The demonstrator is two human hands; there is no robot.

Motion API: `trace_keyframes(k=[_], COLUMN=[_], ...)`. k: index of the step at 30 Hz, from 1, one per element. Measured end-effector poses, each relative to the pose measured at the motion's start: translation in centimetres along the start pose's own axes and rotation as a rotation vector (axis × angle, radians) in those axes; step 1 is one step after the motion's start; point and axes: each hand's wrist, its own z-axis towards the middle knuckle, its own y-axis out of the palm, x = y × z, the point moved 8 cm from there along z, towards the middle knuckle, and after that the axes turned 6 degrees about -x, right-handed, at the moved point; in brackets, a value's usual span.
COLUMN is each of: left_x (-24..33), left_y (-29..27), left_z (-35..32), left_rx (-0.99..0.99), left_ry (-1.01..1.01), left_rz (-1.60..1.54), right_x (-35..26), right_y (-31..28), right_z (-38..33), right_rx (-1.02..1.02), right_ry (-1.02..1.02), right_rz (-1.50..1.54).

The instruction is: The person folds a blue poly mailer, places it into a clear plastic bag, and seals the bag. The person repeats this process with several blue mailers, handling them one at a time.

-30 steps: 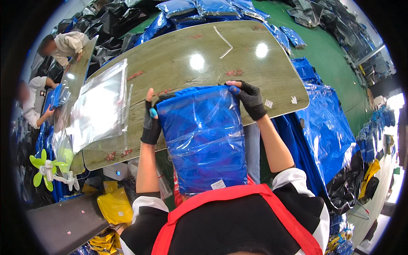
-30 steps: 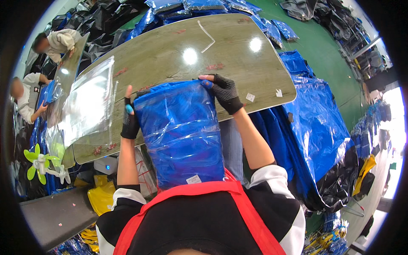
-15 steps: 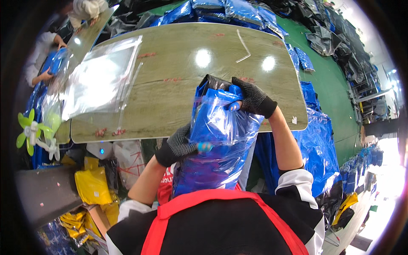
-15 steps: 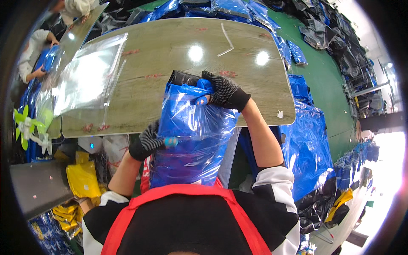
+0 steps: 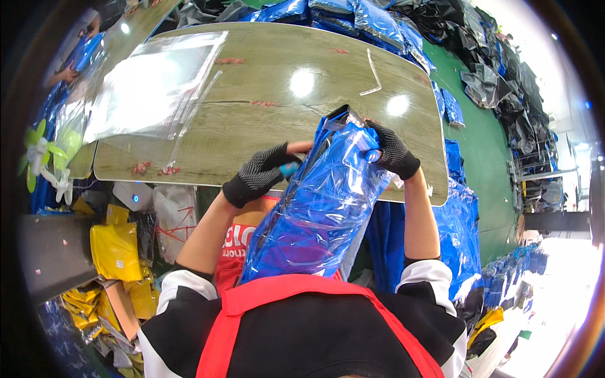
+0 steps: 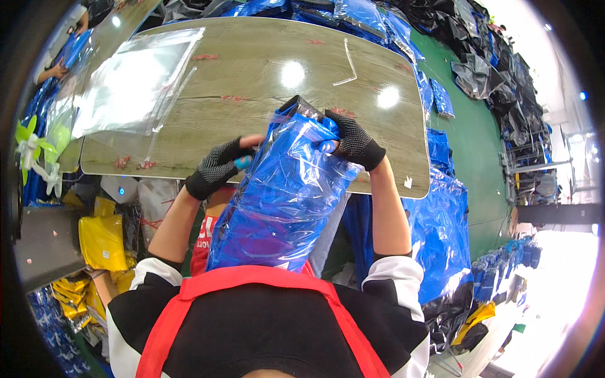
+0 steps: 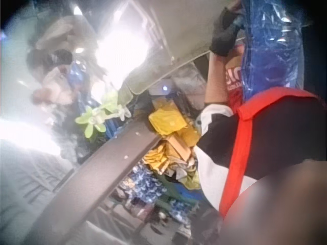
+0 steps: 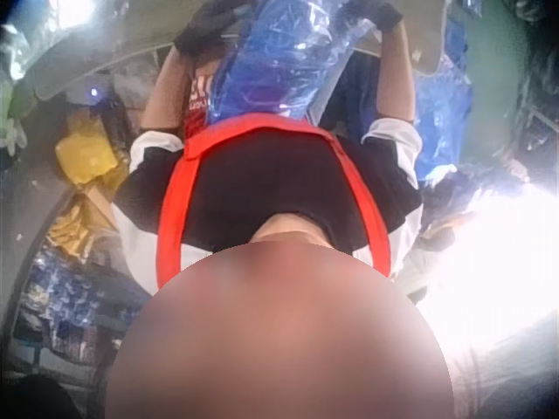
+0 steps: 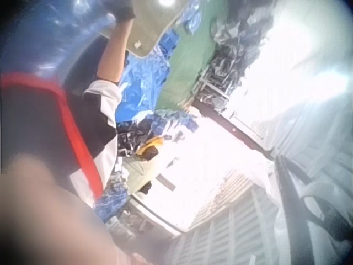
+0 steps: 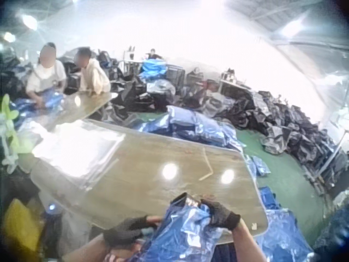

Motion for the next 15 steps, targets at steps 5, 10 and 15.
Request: trace_keyframes(k=[5,10,15], left_x=[2.1,3.4,4.4], left_y=[0.1,-0.4,-2.5], left_z=[1.0,1.8,3.0], left_rx=[-0.07,-0.129,-0.049], left_ry=[0.167,0.127,0.226], left_rz=[0.227,0.368,0.301], right_x=[0.1,-1.0,-3.1], right_y=[0.3,0.6,1.6], right_z=[0.5,0.3,1.3], right_rx=[-0.058,-0.063,-0.138], right_ry=[0.031,0.01,0.006], right_rz=[-0.003,0.028,-0.126])
